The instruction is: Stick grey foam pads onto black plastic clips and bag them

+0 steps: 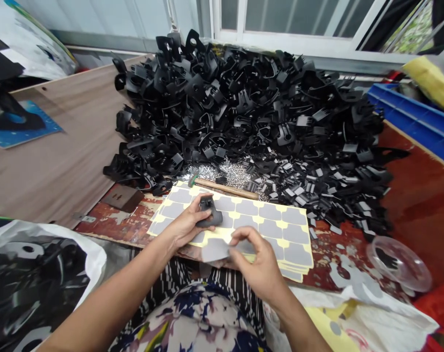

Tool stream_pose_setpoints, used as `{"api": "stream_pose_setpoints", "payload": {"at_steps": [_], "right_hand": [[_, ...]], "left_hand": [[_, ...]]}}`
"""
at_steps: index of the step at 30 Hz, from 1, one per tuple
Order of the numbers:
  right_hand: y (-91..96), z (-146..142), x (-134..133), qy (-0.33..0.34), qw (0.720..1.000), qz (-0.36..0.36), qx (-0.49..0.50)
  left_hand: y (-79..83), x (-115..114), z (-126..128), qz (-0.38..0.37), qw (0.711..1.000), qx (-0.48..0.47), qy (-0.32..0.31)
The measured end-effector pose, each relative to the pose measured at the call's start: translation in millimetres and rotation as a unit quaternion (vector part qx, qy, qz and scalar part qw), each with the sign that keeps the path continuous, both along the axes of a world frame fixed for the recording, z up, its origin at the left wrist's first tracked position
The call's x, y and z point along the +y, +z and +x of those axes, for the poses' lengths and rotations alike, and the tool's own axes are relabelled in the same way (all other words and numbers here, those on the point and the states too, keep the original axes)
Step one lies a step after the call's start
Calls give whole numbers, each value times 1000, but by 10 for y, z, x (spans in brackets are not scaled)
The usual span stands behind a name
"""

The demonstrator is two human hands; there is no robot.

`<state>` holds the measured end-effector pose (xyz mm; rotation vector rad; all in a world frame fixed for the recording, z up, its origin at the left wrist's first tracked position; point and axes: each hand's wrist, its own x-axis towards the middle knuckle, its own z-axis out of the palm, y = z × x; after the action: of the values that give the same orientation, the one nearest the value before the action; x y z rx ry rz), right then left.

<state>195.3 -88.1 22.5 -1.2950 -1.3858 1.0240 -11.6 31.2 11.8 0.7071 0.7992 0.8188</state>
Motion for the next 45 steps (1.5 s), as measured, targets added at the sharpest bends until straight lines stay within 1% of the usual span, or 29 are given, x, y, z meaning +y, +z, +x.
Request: {"api": "stream_pose_setpoints", "payload": {"at_steps": [1,2,3,5,7,13,22,26,30,32,35,38,41,43,45], "right_hand": [[-26,-26,56,-55,998,25,-25],[-57,-54,117,-87,994,47,-39],[-90,-83,178,-101,992,61,-45],[-151,-141,281,-103,991,75,-48],[-205,-191,346,-100,991,75,-49],[-328,-265,389,-92,993,61,-44],[-330,-299,406,-96,993,50,-36],[-364,-295,412,-96,993,56,-39],[-417,-289,413,-93,993,60,-52],[-414,-297,407,-92,992,63,-61],[-342,-329,392,-91,989,79,-87],[-239,-376,371,-85,981,113,-135],[-214,-428,348,-85,966,152,-193],[-253,-468,327,-95,951,184,-230],[-306,-514,296,-96,931,231,-266]], "left_hand": [[15,-50,-18,-10,1000,-25,-4],[28,-103,-35,-24,998,-51,-12],[37,-155,-47,-39,996,-76,-19],[44,-246,-60,-59,991,-120,-19],[36,-304,-58,-65,987,-143,-17],[-16,-330,-59,-73,981,-173,-42],[-45,-336,-62,-76,979,-183,-43],[-79,-331,-58,-74,977,-192,-47],[-91,-328,-56,-76,979,-182,-45],[-79,-332,-61,-77,980,-179,-44],[-50,-356,-71,-67,982,-172,-46],[-39,-398,-49,-35,989,-140,-38],[-65,-447,26,14,997,-73,2],[-92,-477,84,42,998,-18,40],[-117,-502,128,66,994,31,77]]}}
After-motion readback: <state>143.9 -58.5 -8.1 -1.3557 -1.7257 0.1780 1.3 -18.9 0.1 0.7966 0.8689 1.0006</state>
